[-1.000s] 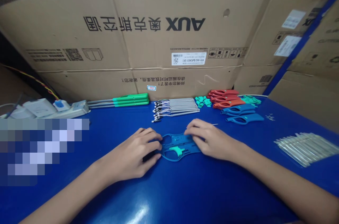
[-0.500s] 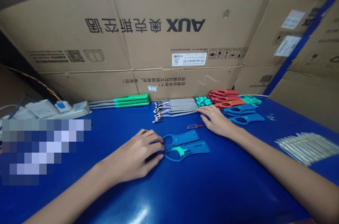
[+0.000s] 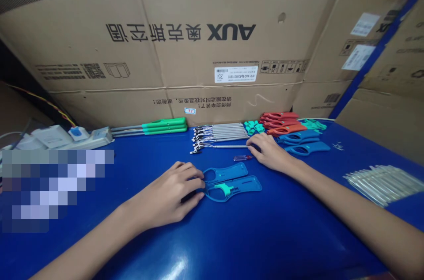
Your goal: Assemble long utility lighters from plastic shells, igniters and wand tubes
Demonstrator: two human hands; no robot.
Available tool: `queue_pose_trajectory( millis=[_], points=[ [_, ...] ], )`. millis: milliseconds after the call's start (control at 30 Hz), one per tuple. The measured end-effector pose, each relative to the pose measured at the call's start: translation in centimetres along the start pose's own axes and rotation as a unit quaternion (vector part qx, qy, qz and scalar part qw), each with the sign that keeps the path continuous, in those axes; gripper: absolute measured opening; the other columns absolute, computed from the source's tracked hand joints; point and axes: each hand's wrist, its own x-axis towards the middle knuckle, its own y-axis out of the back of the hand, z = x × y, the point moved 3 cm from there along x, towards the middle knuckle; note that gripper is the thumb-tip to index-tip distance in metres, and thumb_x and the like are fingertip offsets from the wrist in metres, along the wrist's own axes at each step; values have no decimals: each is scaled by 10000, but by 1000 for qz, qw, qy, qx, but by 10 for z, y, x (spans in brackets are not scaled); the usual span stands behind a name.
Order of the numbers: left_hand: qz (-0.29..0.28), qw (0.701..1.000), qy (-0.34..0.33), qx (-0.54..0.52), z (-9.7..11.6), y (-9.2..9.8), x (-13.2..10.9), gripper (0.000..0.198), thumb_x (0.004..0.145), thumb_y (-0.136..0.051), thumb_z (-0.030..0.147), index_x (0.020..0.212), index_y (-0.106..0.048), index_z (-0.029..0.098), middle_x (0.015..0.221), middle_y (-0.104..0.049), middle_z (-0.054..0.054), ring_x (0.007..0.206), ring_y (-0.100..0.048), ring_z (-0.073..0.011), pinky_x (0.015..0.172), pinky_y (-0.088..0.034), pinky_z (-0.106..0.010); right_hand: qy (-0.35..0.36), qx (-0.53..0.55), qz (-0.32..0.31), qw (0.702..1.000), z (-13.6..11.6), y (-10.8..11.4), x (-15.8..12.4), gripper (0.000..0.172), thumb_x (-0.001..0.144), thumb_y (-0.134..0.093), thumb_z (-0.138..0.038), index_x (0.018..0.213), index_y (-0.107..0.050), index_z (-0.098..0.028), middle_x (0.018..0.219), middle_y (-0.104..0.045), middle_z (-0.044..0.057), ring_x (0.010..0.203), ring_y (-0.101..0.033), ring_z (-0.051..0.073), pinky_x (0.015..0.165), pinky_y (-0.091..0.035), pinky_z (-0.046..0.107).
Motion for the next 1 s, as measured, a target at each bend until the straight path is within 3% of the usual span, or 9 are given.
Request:
queue_pose_trajectory(
  millis=[300,667,1000],
  points=[
    [12,1000,1,6,1,1,-1,162,947,-524,224,985,-681,218,1089,-652,-53,1039,-597,-228,972,-456,-437,30,34,32,998,5,-6,1,249,939,-471,-167,1069,-682,-146,985,-640,147,959,-552,285,871,-488,457],
    [22,1000,-2,7,0,1,1,171,959,-513,239,984,-680,211,1078,-651,-57,1021,-596,-228,960,-450,-434,54,74,132,987,-5,25,1,246,979,-418,-203,1047,-655,-195,1002,-599,125,960,-578,263,887,-495,474],
    [50,998,-29,13,0,3,1,184,972,-508,258,971,-682,197,1062,-662,-61,990,-607,-211,901,-465,-387,69,92,220,969,-11,38,-2,214,970,-446,-194,1024,-653,-203,982,-600,103,930,-604,235,848,-513,424]
  ],
)
